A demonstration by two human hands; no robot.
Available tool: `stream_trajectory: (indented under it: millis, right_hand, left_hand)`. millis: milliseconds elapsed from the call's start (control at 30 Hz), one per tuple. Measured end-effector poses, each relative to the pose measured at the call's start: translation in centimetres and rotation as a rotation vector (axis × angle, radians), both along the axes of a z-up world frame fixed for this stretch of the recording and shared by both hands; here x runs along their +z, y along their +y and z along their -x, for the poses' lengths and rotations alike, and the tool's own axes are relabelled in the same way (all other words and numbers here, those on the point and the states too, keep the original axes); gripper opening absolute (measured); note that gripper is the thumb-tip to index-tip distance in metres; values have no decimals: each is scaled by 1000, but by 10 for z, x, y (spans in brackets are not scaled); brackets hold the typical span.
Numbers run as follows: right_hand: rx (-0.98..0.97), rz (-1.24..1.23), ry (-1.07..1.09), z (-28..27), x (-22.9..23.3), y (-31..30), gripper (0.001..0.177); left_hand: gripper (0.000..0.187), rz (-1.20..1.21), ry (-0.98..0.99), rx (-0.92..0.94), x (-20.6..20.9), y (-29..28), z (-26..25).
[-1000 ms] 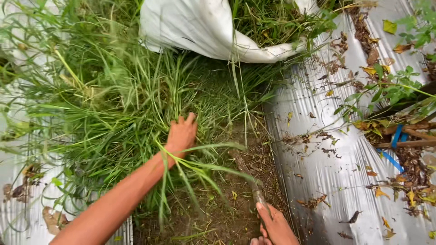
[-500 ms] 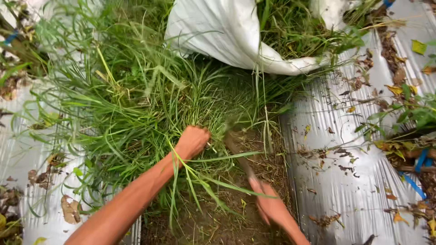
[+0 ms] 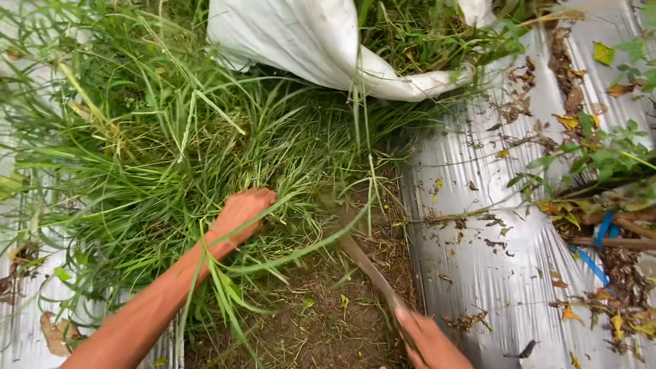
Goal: The person uses a sickle to cut grass growing between plastic-covered raised beds in a garden. They gather the cut grass by hand and place it into a white sack positioned nearby.
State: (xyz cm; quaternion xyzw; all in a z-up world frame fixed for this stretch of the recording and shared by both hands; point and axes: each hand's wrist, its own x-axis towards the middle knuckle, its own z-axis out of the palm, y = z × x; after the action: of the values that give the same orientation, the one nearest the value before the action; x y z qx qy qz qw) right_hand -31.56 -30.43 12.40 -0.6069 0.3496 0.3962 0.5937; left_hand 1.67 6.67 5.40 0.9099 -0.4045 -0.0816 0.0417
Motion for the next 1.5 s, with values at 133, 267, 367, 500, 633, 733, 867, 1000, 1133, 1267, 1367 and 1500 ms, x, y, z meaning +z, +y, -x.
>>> stream_trajectory:
  millis: [133,267,367,500,633,733,867,1000,1133,1267,1367,1500]
  right_hand:
    - [-400,-46,256,96,-176,-35,40]
    - [521,232,-740,-84,-100,52,36]
    - [116,-29,-360,-198,-41,96,48]
    - [251,28,-543,-198,-44,64,69]
    - [206,-87,-346,-131,17,50,83]
    - [280,-9,-184,-57,2,26,80]
    - [-114,42,246,-13,-27,23,46]
    - [235,108,-262,-103,-76,91,71]
    - [41,-68,-366,-205,-105,144,64]
    - [108,-68,-426,-179,-94,117,59]
    - [210,-36,-356,-129,-36,95,58]
    - [211,74,-238,-44,-12,37,49]
  left_hand:
    - [64,-38,-45,23,-16,2,-6]
    - [52,-31,94,136,-19,3,-4]
    - [31,18,95,194,-28,9,0]
    - [33,124,41,194,-38,16,3]
    - [57,117,78,185,-26,17,9]
    - [66,-16,57,145,-14,9,3]
    - [34,-2,79,112,-12,5,-8]
    - [30,103,78,162,-29,0,-7]
    - [23,137,203,345,-37,28,-12]
    - [10,175,198,400,-27,26,-5]
    - [13,165,208,453,10,14,18]
    - [31,168,178,470,-7,14,20]
